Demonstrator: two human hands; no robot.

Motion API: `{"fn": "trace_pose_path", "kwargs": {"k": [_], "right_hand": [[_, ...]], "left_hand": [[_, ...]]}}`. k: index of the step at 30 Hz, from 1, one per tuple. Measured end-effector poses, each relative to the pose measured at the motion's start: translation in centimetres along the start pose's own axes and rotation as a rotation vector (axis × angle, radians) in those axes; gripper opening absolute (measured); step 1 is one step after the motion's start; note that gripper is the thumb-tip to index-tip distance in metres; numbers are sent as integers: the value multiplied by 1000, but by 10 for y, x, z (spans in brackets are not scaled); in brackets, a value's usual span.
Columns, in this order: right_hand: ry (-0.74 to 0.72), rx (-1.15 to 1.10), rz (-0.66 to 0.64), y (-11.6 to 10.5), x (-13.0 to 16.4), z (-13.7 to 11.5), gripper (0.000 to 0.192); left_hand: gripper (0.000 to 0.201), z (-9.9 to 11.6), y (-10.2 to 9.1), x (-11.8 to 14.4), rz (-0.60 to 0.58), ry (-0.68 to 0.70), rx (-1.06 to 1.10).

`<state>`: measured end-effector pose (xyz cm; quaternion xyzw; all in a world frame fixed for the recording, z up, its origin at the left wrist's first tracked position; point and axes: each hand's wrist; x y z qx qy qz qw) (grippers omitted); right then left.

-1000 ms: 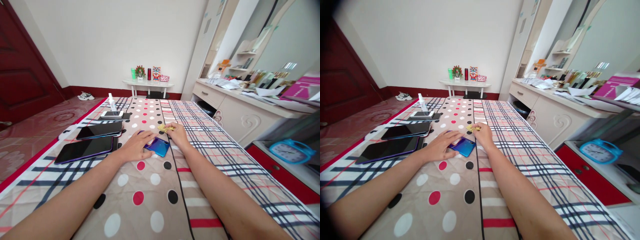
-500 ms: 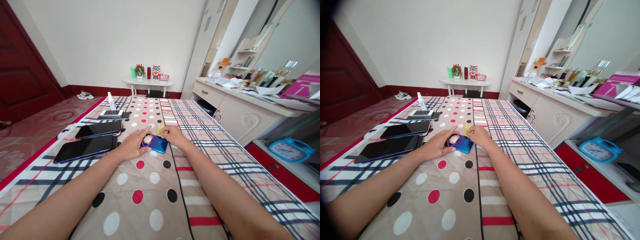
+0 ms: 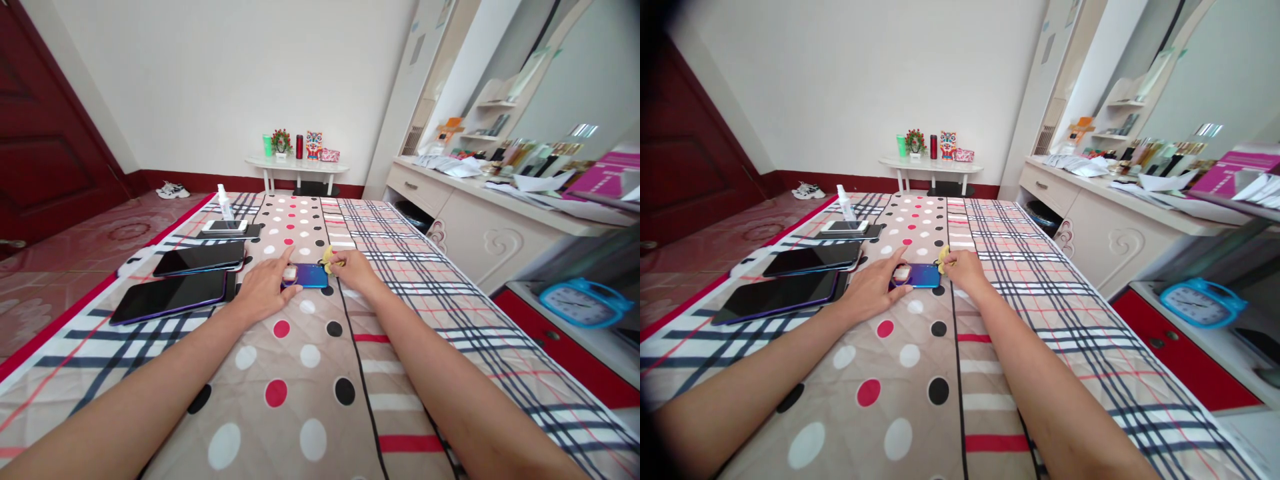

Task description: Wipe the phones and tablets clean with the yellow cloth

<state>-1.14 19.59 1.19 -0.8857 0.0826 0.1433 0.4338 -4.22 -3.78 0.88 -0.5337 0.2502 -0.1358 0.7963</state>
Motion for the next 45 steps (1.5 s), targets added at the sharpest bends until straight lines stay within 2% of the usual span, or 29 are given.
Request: {"fn": "trace_pose_path", "kwargs": {"k": [6, 13, 19, 25, 30, 32, 35, 40, 45], "right_hand": [[62, -94, 2, 3, 3, -10, 12], [115, -85, -45, 2, 8, -28, 7], [119, -63, 38, 5, 8, -25, 14], [69, -55, 150, 9, 4, -3, 8], [61, -39, 195, 11, 1, 8, 9], [54, -7, 178, 10, 1, 9, 11], [23, 49, 133, 8, 2, 7, 14], [-10, 109, 53, 6, 3, -1, 17], [-26, 173, 2, 3, 6, -13, 17]], "left_hand": [[79, 7, -2, 1, 52, -72, -133], [77, 10, -3, 0, 85, -123, -198], [73, 5, -9, 3, 49, -95, -172], [65, 4, -28, 12, -86, -94, -35], [83, 8, -42, 14, -315, 55, 98], [88, 11, -44, 15, -367, 109, 131], [82, 17, -39, 18, -324, 110, 80], [80, 27, -25, 22, -216, -19, -21], [75, 35, -18, 26, -101, 8, -122]]}}
Point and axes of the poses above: each hand's wrist, its own x-axis away from the middle knuckle, its own y-axis out of the palm, z = x × y, and after that the axes turned 12 degrees about -y, right-handed
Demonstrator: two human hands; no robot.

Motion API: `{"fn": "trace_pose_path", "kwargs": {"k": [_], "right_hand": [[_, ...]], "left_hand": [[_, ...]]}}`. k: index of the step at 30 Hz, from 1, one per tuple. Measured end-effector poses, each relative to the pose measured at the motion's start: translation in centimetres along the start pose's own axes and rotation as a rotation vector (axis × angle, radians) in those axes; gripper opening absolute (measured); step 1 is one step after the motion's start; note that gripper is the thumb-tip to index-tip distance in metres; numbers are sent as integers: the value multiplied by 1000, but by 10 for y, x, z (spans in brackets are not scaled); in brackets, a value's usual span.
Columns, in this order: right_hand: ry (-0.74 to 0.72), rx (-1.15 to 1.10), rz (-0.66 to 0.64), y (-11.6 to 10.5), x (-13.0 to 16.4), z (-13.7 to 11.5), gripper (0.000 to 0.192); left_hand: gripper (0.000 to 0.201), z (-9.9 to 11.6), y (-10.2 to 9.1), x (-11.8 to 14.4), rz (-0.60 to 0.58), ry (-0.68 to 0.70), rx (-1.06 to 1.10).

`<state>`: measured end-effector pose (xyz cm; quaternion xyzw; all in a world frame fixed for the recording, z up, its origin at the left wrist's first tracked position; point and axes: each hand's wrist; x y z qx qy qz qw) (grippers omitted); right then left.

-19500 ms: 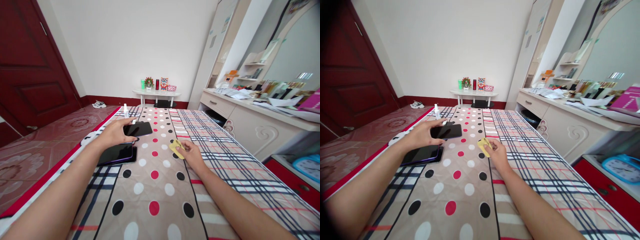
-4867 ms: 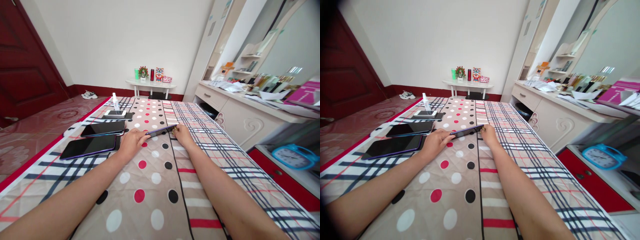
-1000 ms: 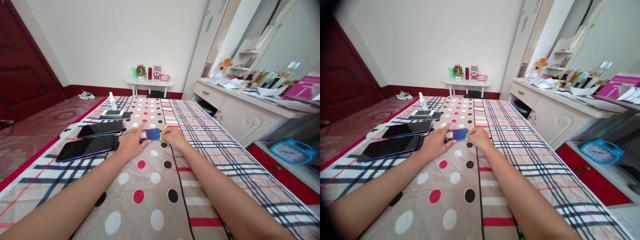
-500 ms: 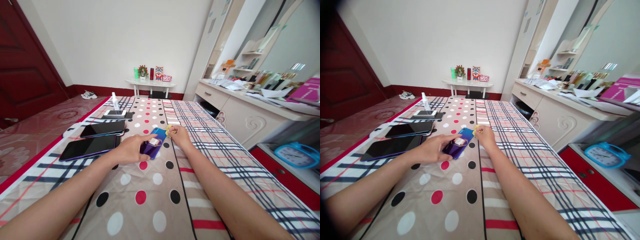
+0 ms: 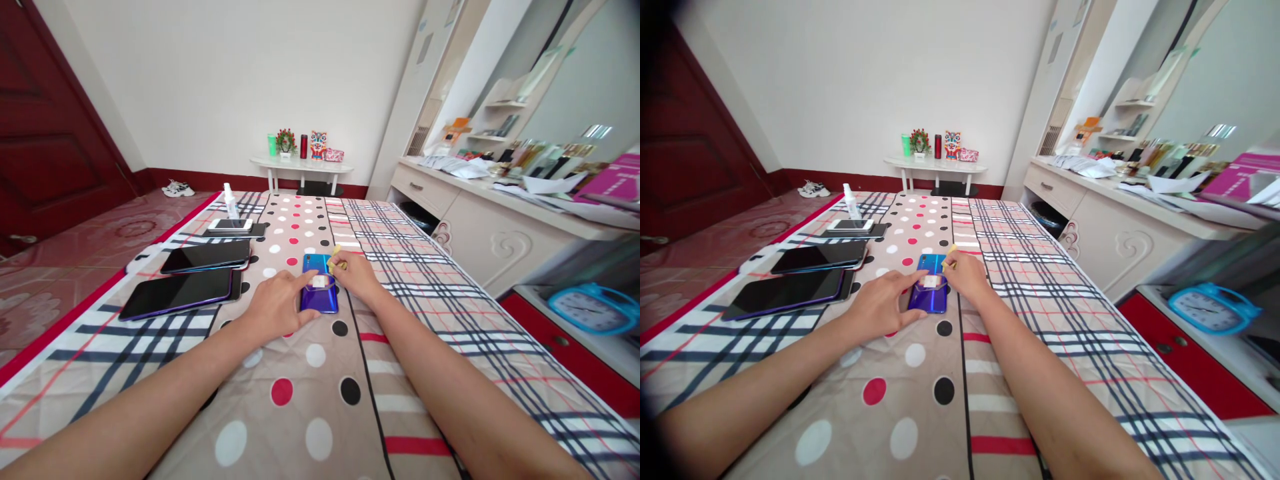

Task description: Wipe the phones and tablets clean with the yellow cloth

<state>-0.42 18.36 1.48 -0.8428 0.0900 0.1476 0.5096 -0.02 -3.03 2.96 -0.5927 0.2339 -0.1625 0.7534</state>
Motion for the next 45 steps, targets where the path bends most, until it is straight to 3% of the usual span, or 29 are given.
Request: {"fn": "trace_pose_path", "kwargs": {"k": [7, 13, 18, 23, 26, 32, 35, 42, 45], "right_hand": [[-8, 74, -73, -6, 1, -12, 3], [-25, 207, -212, -18, 7, -37, 4], [-188, 282, -334, -22, 22, -73, 8], [-318, 288, -360, -17, 33, -95, 14], [-292, 285, -322, -13, 26, -84, 12], [-226, 307, -16, 0, -2, -20, 26], [-229, 242, 59, 6, -10, 0, 29], [-488, -3, -5, 25, 3, -26, 37], [-578, -31, -1, 28, 2, -26, 35]], "left_hand": [[78, 2, 4, -2, 39, 2, -37], [81, 1, 5, -3, 17, -32, 8], [82, -8, 9, -7, 22, -42, 120], [96, -23, 18, -16, -24, 14, 345], [98, -27, 19, -18, -47, 46, 421], [97, -27, 20, -20, -44, 65, 443], [95, -27, 21, -21, -37, 74, 455], [102, -26, 23, -23, -56, 55, 505], [110, -26, 24, -23, -51, 1, 573]]}}
Point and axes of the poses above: each hand's wrist, its own x-axis away from the middle knuckle, its own y-axis out of the palm, z = x × y, and after that the axes turned 12 degrees about -y, right-handed
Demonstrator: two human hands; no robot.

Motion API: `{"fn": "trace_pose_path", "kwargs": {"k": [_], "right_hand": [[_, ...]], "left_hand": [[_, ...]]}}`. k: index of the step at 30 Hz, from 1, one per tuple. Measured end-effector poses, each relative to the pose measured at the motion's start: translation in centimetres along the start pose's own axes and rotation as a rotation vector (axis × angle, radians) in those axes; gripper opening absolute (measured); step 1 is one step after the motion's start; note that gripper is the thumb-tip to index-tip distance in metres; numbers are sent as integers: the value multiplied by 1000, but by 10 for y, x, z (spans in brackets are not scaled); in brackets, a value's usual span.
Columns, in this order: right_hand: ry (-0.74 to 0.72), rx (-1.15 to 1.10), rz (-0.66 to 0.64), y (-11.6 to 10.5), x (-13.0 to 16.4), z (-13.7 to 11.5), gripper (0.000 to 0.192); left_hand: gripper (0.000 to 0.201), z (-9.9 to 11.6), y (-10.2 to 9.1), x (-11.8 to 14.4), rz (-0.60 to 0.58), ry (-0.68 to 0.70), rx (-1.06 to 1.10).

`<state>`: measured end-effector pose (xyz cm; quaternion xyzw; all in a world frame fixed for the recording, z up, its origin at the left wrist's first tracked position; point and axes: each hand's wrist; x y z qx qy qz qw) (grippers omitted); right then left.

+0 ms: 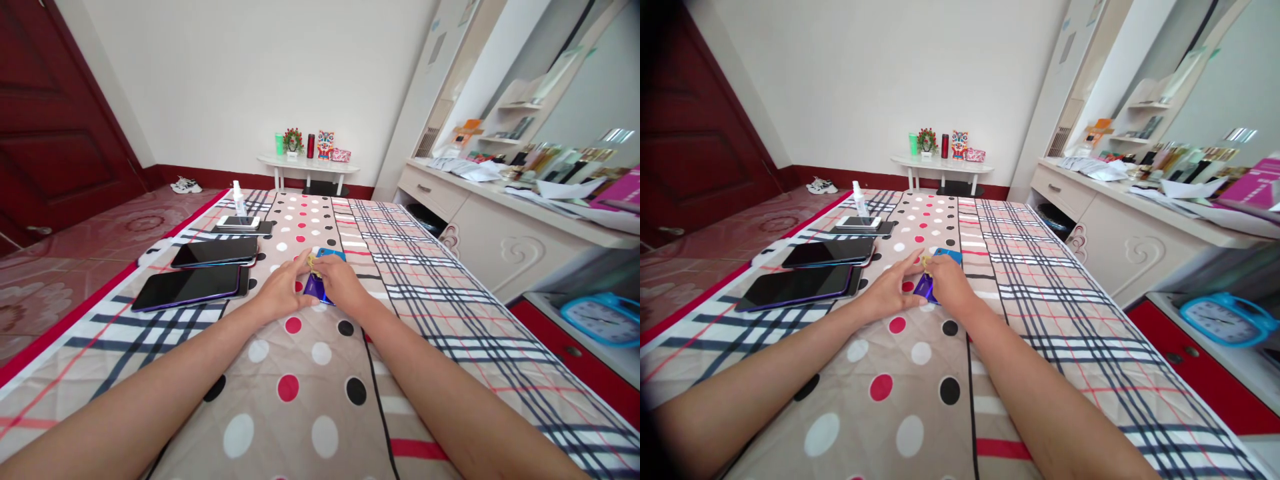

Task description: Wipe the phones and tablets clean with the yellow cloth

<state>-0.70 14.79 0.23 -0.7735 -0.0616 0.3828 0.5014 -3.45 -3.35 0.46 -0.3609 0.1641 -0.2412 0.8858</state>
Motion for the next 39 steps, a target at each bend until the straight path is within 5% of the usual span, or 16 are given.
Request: {"fn": "trace_pose_path", "kwargs": {"k": [9, 18, 24, 31, 39], "right_hand": [[349, 315, 7, -6, -16, 54, 29], [39, 131, -131, 5, -25, 6, 38], [-129, -58, -171, -4, -10, -26, 21], [-42, -75, -48, -15, 21, -38, 26], [128, 182, -16, -29, 29, -1, 29]], "left_hand": [[112, -5, 1, -2, -6, -23, 38], [120, -8, 3, -2, 80, -36, 26], [117, -5, 1, -1, 79, -31, -13], [114, -7, 1, 0, 43, -26, -20], [110, -9, 2, -1, 49, -34, -27]]}}
Point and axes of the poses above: each hand's wrist, its own x-axis away from the middle knuckle, its own y-axis out of the palm, z = x × y, and after that the axes turned 12 degrees about -y, right-handed
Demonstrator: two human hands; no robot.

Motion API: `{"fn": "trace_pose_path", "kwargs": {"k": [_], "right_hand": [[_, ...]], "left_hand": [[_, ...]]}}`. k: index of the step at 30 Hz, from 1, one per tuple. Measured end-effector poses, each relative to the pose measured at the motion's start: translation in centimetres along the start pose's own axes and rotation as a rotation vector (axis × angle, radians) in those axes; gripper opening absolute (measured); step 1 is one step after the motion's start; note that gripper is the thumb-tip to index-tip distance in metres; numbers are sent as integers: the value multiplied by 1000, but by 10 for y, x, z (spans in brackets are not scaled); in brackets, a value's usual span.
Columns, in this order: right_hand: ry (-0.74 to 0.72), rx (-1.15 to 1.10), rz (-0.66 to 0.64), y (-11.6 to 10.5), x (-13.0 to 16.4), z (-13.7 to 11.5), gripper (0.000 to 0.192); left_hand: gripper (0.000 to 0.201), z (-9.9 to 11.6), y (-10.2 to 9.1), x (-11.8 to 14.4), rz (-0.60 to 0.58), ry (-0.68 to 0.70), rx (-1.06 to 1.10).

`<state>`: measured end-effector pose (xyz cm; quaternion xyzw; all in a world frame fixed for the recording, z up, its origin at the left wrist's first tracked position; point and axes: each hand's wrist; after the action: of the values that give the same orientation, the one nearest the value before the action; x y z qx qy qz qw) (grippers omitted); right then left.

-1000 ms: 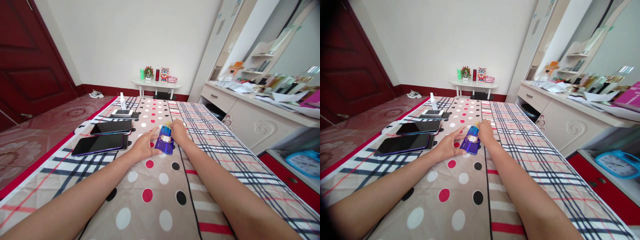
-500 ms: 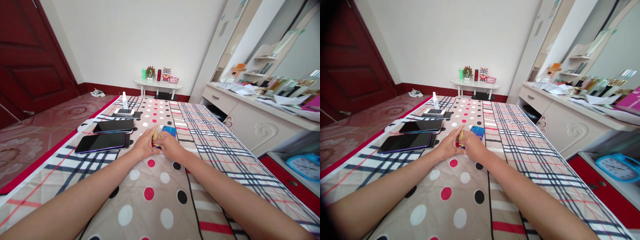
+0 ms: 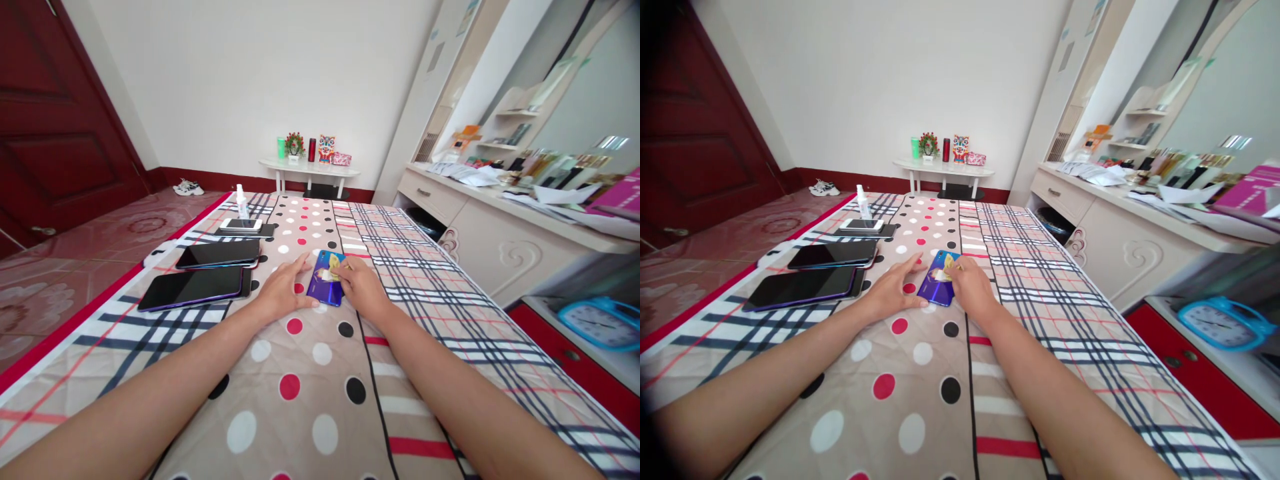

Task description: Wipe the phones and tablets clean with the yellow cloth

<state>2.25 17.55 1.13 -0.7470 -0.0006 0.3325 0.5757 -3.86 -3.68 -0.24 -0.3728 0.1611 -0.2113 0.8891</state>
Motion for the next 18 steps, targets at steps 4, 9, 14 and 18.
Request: {"fn": "trace_pose_path", "kwargs": {"k": [4, 9, 14, 18], "right_hand": [[31, 10, 33, -1, 2, -4, 29], [-178, -187, -16, -6, 5, -34, 26], [-60, -117, 36, 0, 3, -11, 24], [81, 17, 103, 7, 3, 14, 25]], "left_hand": [[110, -1, 1, 0, 12, 5, 6], [110, -3, 1, -1, 2, -1, 16], [111, -2, 1, -1, -5, 0, 16], [108, 0, 0, 0, -7, -5, 0]]}}
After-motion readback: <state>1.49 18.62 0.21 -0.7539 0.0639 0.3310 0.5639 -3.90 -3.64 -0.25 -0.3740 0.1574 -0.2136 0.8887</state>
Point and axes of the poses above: each hand's wrist, its own x-axis away from the middle knuckle, its own y-axis out of the palm, z = x × y, and after that the axes turned 12 degrees about -y, right-handed
